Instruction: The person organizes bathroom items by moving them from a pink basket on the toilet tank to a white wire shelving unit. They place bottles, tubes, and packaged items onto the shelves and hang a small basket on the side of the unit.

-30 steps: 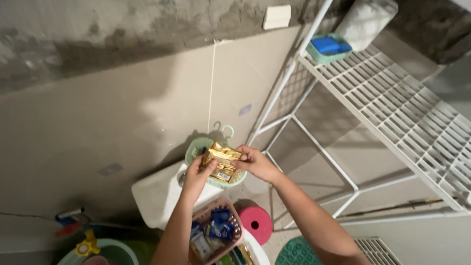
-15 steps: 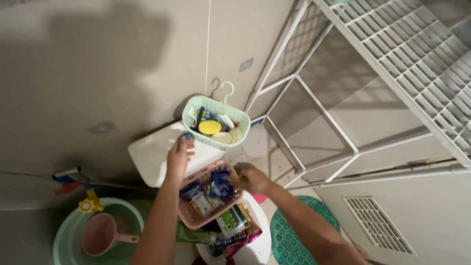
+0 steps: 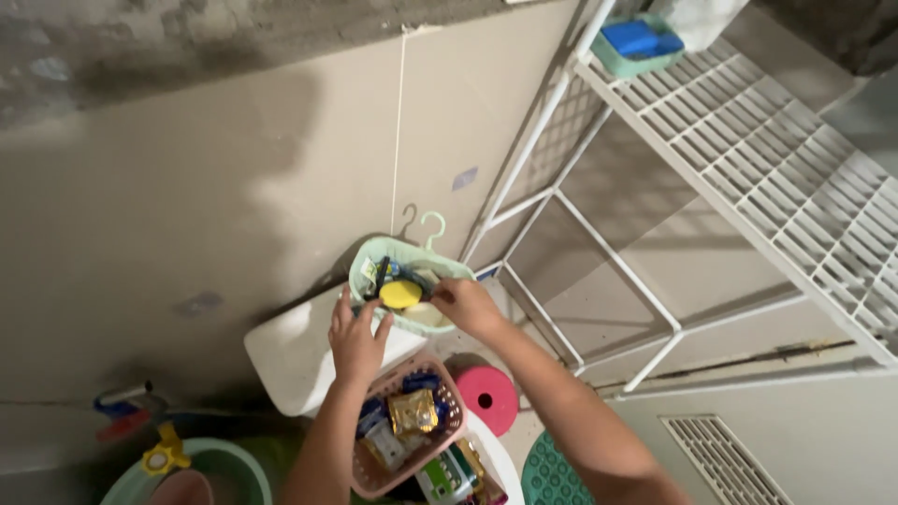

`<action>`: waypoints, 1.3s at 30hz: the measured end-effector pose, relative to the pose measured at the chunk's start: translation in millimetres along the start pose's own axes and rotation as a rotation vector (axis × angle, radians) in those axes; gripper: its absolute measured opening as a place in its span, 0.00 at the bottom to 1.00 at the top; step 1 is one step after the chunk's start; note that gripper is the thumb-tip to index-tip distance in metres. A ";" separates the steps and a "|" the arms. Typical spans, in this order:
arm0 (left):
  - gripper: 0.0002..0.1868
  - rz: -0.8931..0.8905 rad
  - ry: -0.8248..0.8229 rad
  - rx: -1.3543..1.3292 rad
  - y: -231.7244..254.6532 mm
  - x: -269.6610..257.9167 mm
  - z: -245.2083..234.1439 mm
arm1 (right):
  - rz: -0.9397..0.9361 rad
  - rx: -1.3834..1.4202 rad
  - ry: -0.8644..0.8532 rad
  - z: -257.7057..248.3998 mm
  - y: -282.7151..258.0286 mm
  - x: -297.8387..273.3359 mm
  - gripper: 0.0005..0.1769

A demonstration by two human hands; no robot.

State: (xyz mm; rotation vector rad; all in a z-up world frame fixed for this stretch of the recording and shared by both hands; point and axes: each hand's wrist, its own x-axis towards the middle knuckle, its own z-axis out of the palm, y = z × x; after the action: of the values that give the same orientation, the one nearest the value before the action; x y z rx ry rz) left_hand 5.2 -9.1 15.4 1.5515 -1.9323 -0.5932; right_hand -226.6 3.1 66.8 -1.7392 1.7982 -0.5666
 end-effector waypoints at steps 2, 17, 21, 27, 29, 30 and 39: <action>0.19 -0.037 -0.017 0.015 2.5 -1.0 1.4 | 0.110 -0.376 0.105 27.3 14.0 34.8 0.13; 0.17 -0.002 0.033 -0.005 -4.9 -2.9 10.9 | -0.189 0.182 0.194 -93.5 -73.1 -24.2 0.12; 0.13 0.015 0.033 -0.044 -17.7 0.4 15.3 | -0.036 0.339 -0.089 -109.7 -60.9 -71.7 0.17; 0.18 0.024 0.008 -0.070 -10.0 -0.8 5.0 | -0.202 0.076 -0.406 -31.6 -57.3 -111.7 0.10; 0.18 0.014 -0.023 -0.072 -5.0 -0.6 -2.8 | -0.177 0.106 -0.353 -23.3 -59.0 -100.0 0.10; 0.18 0.008 -0.036 -0.072 -3.1 -1.3 -5.7 | -0.176 0.198 -0.268 -22.2 -56.6 -84.0 0.10; 0.15 0.027 0.026 -0.082 8.1 -8.6 -8.7 | 0.218 0.464 0.058 76.7 -13.1 91.8 0.23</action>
State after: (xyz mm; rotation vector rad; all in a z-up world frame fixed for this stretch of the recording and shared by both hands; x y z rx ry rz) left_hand 6.7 1.3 25.7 1.4727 -1.8833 -0.6298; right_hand -165.7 -82.6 8.2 -1.2112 1.6966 -0.8669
